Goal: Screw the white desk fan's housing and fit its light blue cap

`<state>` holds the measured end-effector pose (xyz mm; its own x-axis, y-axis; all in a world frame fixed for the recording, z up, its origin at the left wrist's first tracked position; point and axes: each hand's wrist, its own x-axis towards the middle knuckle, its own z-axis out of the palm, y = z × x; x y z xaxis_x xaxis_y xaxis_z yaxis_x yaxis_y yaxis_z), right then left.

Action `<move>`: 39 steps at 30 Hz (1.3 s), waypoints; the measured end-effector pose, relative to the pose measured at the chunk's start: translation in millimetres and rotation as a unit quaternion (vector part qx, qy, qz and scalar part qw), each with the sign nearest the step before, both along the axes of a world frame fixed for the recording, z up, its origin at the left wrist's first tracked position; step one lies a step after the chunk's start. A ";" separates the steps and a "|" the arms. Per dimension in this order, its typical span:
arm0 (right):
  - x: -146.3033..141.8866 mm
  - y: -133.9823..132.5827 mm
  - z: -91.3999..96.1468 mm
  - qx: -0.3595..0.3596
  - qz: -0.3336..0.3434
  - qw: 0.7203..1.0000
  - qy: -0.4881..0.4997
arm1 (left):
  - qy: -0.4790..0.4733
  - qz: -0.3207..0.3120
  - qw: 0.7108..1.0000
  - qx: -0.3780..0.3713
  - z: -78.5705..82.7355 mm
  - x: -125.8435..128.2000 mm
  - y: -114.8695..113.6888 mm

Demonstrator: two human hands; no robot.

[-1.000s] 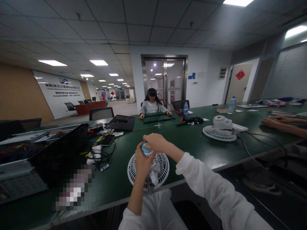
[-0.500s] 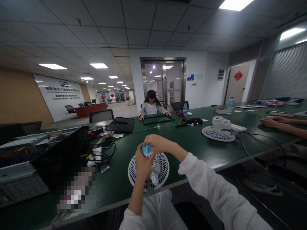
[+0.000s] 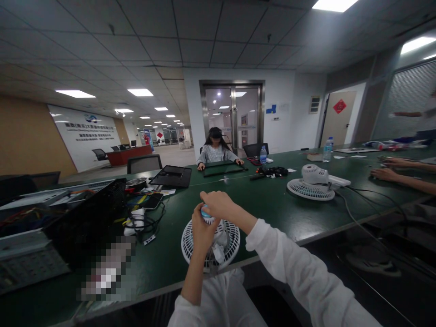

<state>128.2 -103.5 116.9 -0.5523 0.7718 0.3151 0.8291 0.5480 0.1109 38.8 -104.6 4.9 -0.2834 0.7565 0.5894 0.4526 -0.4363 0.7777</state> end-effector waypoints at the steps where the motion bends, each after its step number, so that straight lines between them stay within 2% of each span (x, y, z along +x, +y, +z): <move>1: -2.7 -0.1 -0.7 0.000 -0.010 1.000 0.006 | 0.001 -0.002 1.000 0.004 -0.8 -0.1 0.7; 7: -12.3 7.5 -11.2 -0.024 -0.068 0.996 0.048 | -0.009 -0.010 1.000 0.011 -2.2 -1.5 0.8; 12: 0.6 8.0 -8.4 -0.030 -0.065 0.995 0.064 | -0.004 -0.004 1.000 -0.007 0.9 -0.9 -1.6; 14: 9.8 8.6 -4.3 -0.032 -0.013 0.997 0.068 | -0.006 0.001 1.000 -0.006 1.5 -0.6 -1.8; 18: 23.5 15.1 0.6 -0.083 0.161 0.983 0.045 | -0.003 0.008 1.000 -0.005 1.3 -0.8 -1.5; 20: 26.2 19.2 1.2 -0.111 0.195 0.974 0.029 | 0.002 0.011 1.000 -0.006 0.9 -1.0 -1.2; 23: 27.0 22.5 2.1 -0.119 0.200 0.972 0.017 | 0.006 0.012 1.000 -0.010 0.0 -1.5 -0.8; 26: 25.8 21.1 4.1 -0.099 0.167 0.981 -0.007 | 0.008 0.013 1.000 -0.015 0.0 -1.4 -1.2; 30: 20.2 13.3 4.5 -0.064 0.083 0.994 -0.031 | 0.007 0.014 1.000 -0.022 2.7 0.6 -3.6; 36: -0.1 -0.6 -7.5 -0.026 -0.041 0.999 0.018 | 0.008 0.006 1.000 -0.005 -0.6 3.1 -1.8; 39: -6.3 -1.8 -14.0 -0.024 -0.075 0.996 0.034 | -0.002 -0.009 1.000 0.011 -3.2 1.3 2.0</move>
